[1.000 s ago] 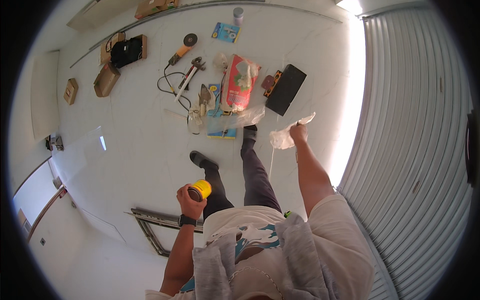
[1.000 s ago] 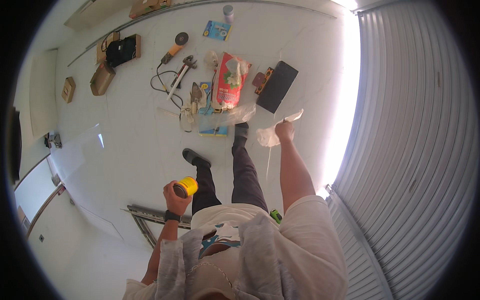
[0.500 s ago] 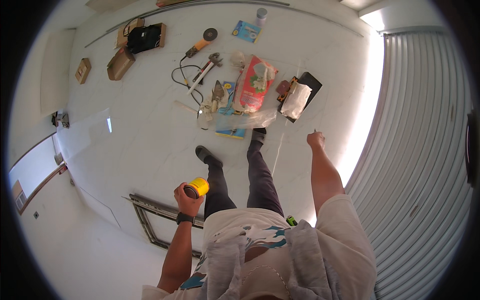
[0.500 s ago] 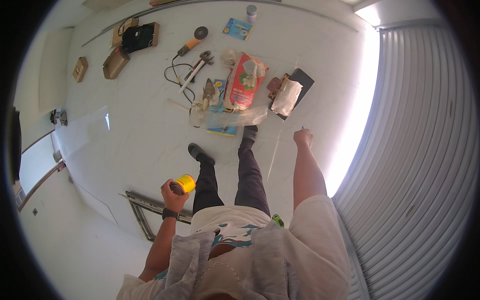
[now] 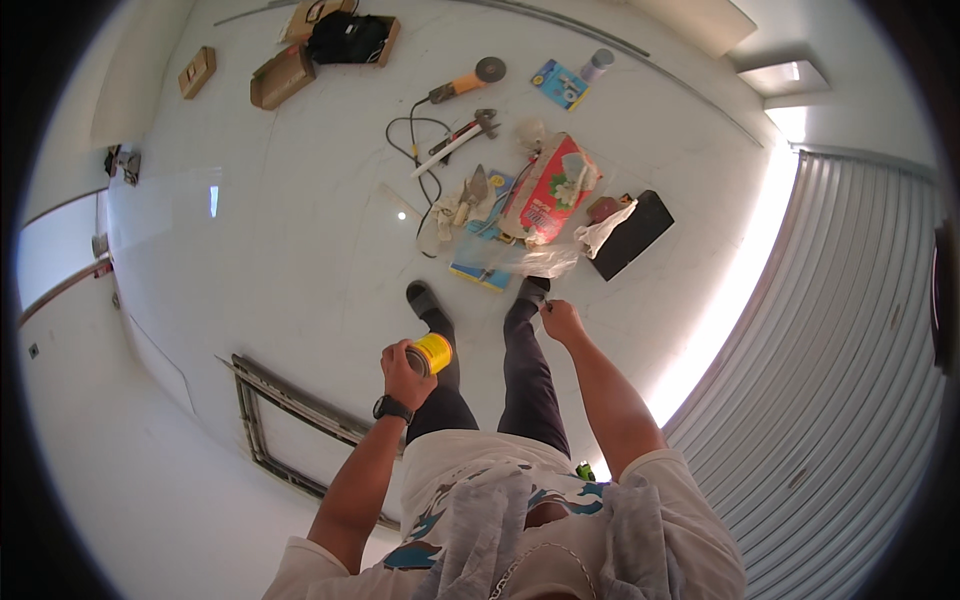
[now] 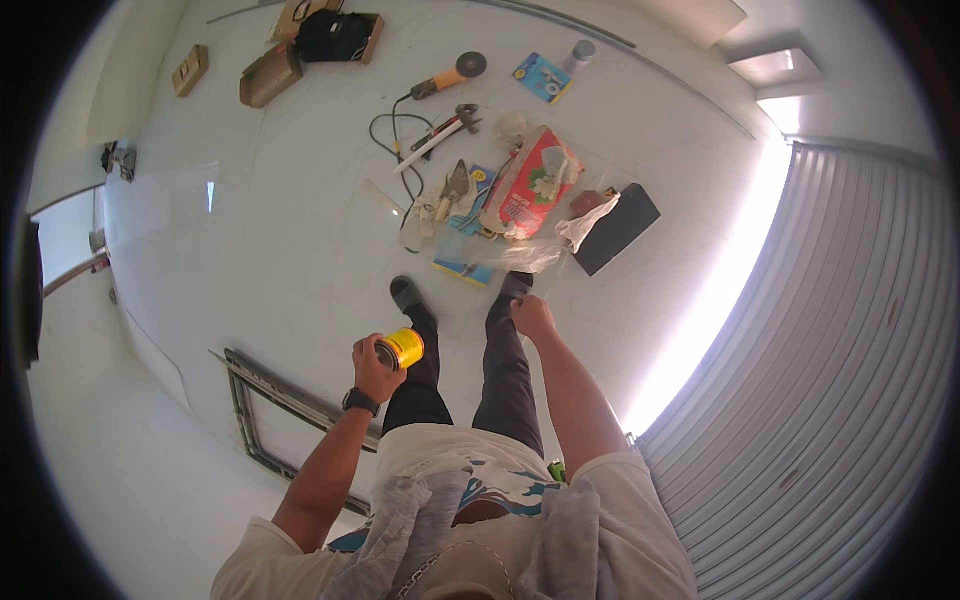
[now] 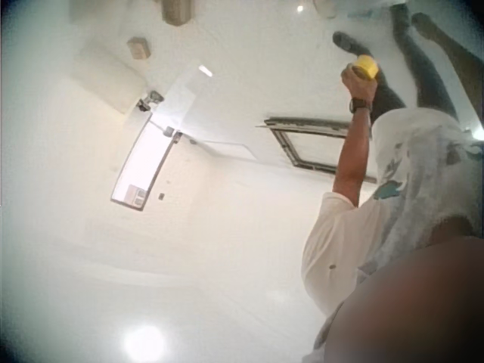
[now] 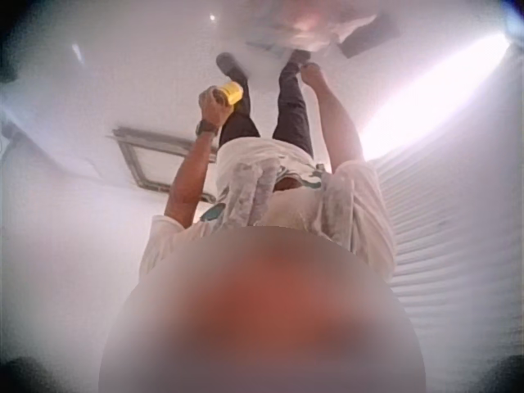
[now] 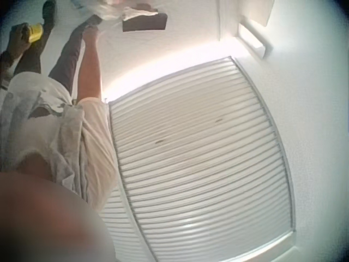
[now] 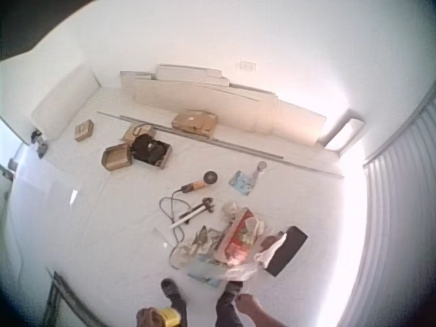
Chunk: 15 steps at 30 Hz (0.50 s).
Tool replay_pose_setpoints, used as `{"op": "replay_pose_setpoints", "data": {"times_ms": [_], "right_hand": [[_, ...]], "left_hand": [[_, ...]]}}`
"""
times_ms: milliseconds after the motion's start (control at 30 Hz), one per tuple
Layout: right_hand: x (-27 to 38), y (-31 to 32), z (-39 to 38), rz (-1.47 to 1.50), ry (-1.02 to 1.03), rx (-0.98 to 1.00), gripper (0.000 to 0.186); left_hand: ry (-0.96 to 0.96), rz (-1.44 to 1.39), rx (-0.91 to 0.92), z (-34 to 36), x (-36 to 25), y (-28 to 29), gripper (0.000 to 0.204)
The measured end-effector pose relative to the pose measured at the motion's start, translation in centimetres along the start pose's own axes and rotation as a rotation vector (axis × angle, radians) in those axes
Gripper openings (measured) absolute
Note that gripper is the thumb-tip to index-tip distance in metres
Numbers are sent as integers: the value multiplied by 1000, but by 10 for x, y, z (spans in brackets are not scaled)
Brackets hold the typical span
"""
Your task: The person walks through a room under renovation, picks up a plunger and a drain strainer, then installs the strainer into a stainless steel sink. The person places the strainer into the drain opening and secures it by hand.
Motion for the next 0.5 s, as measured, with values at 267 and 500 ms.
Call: {"op": "replay_pose_setpoints", "data": {"times_ms": [267, 500], "right_hand": [[41, -28, 35, -112, -69, 78, 38], [58, -65, 95, -23, -61, -167, 33]], "left_hand": [[192, -86, -35, 35, 98, 15, 83], [388, -60, 6, 90, 192, -6, 83]]}}
Point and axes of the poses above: each hand's wrist, its own z-axis towards the middle knuckle, its own y-axis out of the back of the hand, x = y × z, the point moved 8 cm from there along z, towards the middle knuckle, and after that the axes turned 14 degrees about z, right-handed, at the moved point
